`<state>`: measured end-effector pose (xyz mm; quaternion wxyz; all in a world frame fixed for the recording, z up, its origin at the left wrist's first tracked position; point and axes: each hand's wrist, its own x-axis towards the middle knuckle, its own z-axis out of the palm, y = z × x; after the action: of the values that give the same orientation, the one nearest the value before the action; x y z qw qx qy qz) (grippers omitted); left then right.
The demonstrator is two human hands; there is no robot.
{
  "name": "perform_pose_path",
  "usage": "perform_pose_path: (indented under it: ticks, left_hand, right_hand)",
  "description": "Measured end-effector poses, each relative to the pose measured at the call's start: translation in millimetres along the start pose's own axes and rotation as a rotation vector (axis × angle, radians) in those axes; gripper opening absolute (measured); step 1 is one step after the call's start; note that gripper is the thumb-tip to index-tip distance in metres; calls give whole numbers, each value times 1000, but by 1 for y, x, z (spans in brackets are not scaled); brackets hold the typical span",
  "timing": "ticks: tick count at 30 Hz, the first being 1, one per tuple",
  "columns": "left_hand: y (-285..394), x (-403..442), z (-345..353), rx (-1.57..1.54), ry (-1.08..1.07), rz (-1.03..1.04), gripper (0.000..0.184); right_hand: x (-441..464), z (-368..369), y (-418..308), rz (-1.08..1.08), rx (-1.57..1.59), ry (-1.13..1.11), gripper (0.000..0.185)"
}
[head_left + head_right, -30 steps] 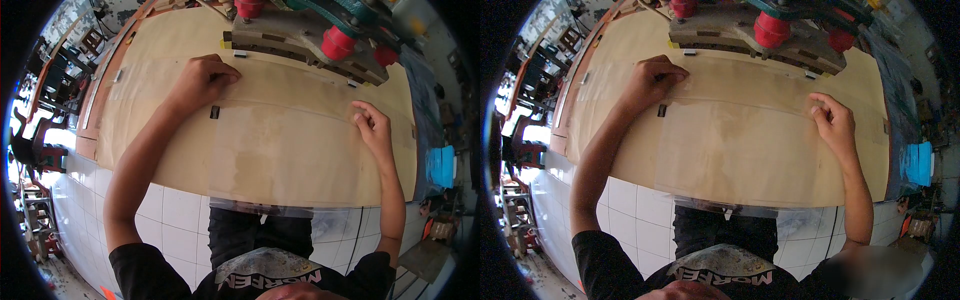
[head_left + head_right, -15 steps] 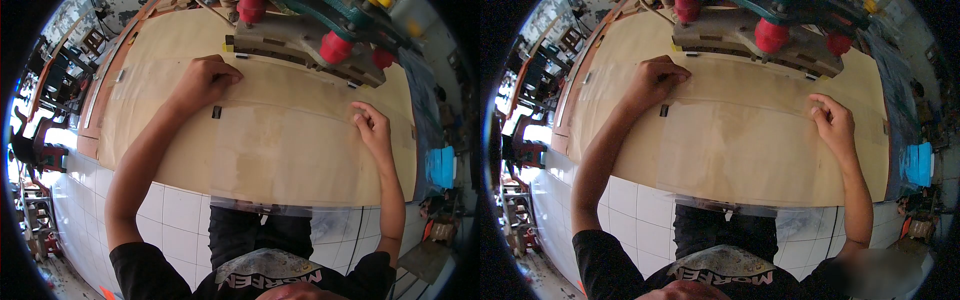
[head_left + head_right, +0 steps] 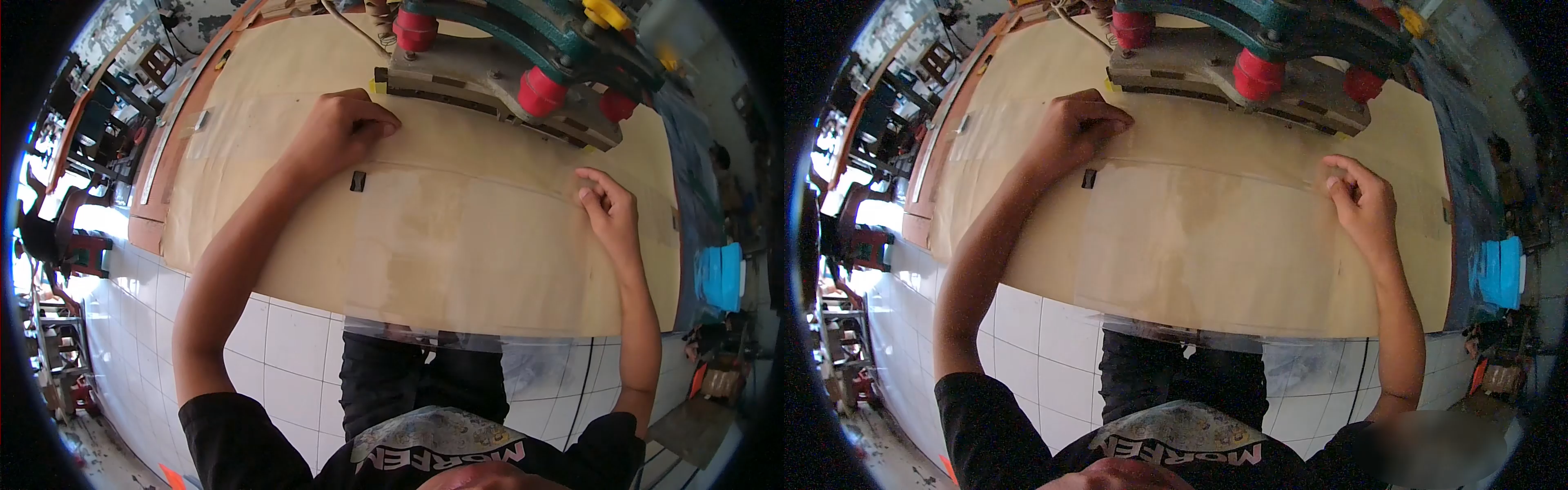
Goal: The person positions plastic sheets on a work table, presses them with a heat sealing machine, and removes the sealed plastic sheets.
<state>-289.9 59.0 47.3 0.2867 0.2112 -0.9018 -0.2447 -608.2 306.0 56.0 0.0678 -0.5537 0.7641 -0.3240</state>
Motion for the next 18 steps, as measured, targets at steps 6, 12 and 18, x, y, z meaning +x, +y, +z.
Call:
perform_pose_path:
  ticks: [6,12,18]
  left_hand:
    - [-1,0,1,1,3,16,14]
    - [0,-1,0,35,7,23,15]
    - [-4,0,3,6,37,42,15]
  right_hand:
    - [0,0,2,-3,-6,5,26]
    - [-1,0,0,-5,-13,17,26]
    - [0,-2,2,-12,-29,20,25]
